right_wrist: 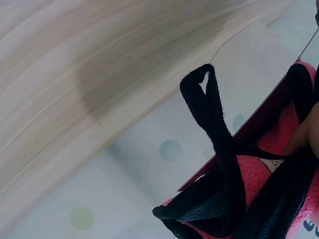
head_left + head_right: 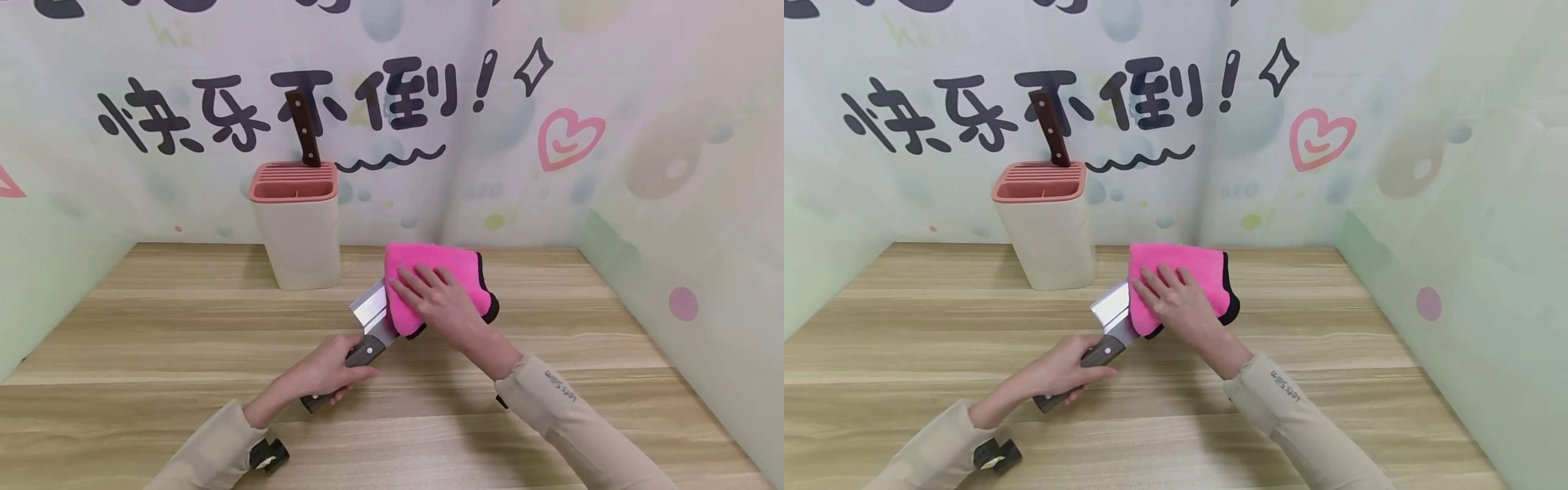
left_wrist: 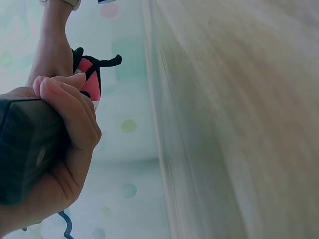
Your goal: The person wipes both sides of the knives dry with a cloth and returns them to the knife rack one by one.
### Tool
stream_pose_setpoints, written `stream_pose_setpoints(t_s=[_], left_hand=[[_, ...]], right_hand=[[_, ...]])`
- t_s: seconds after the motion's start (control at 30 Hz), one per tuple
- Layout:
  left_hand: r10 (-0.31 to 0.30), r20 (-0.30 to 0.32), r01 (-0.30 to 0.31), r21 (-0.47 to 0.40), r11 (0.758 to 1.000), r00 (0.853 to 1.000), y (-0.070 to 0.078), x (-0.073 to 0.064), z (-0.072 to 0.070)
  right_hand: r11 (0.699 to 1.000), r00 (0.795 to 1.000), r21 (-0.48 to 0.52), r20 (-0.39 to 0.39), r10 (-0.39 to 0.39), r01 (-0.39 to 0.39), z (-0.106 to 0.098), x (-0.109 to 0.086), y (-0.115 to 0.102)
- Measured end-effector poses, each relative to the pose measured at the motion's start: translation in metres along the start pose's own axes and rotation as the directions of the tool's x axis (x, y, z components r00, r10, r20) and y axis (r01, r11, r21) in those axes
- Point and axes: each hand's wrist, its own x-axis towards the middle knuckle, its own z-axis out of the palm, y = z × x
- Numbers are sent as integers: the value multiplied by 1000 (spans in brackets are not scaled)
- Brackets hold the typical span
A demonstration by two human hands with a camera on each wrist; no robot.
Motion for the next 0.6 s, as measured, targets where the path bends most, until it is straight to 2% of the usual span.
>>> stream_pose_setpoints(t_s=[0.3,0.6], left_hand=[[-4,6,4,2,1000,1000,-1,2,1],[0,17,-1,14,1000,1000,-2,2,1]], right_hand=[[998,998,23,9,-63,63,-7,8,-11],[990,990,23,-37,-135,136,-11,12,-21]])
